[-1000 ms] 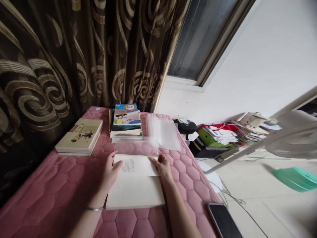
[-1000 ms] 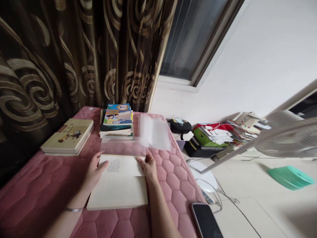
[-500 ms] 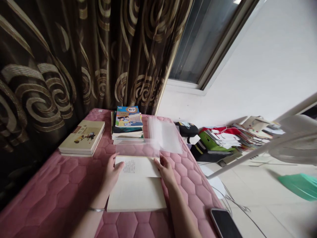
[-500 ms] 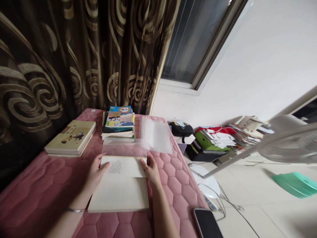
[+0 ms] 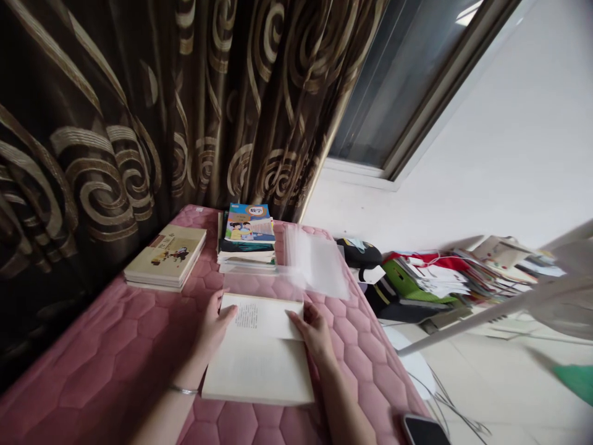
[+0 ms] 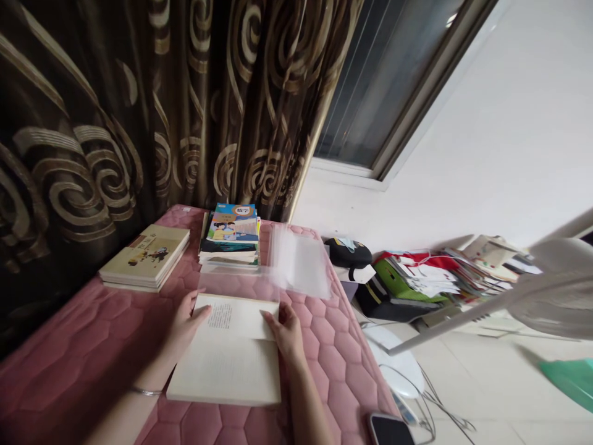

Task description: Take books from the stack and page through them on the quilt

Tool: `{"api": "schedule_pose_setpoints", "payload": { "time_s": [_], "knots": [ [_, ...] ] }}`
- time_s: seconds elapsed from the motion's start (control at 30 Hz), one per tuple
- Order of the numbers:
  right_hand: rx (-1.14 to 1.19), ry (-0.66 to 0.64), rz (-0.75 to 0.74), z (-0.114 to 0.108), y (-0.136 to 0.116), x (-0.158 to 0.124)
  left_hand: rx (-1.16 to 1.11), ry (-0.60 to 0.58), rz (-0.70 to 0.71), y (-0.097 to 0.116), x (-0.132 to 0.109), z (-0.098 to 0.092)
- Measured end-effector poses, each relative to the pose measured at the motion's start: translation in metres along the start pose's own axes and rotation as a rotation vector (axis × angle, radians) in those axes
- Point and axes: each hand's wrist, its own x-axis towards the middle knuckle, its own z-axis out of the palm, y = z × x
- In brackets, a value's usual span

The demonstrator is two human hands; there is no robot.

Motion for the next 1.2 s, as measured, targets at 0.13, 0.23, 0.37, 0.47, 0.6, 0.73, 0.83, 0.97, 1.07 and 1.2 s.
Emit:
{"api": "schedule_pose_setpoints", "payload": {
  "time_s": [0.13, 0.23, 0.37, 0.47, 0.6, 0.73, 0.83, 0.97, 1.07, 1.2],
  "knots": [
    [-0.025, 0.085, -0.028, 0.0, 0.001, 0.002, -0.012, -0.012, 0.002, 0.002, 0.0, 0.0],
    [-0.099, 0.229, -0.085, -0.005, -0.002, -0.003, -0.018, -0.008, -0.009, 0.004, 0.0, 0.0],
    [-0.283, 0.246, -0.051, -0.013, -0.009, -0.013, -0.011, -0.004, -0.012, 0.004, -0.001, 0.0],
    [-0.291, 0.186, -0.013, -0.013, -0.013, -0.017, -0.003, 0.001, 0.002, 0.003, -0.001, 0.0],
    [-0.202, 0.176, 0.015, -0.008, -0.009, -0.015, -0.008, -0.001, 0.01, 0.001, 0.0, -0.001],
    [-0.212, 0.201, -0.009, -0.006, -0.001, -0.013, -0.007, -0.02, 0.018, -0.001, 0.002, -0.002],
    [-0.263, 0.223, -0.043, -0.005, 0.003, -0.012, -0.008, -0.017, 0.022, -0.002, 0.002, -0.002],
    [-0.313, 0.248, -0.098, -0.002, 0.005, -0.013, -0.031, -0.013, -0.01, 0.0, 0.001, -0.002],
    [-0.315, 0.268, -0.101, 0.0, 0.003, -0.015, -0.027, -0.001, -0.016, 0.001, 0.001, -0.001],
    [-0.261, 0.223, -0.028, 0.001, -0.002, -0.02, -0.038, 0.005, -0.01, 0.001, 0.001, 0.0]
  ]
}}
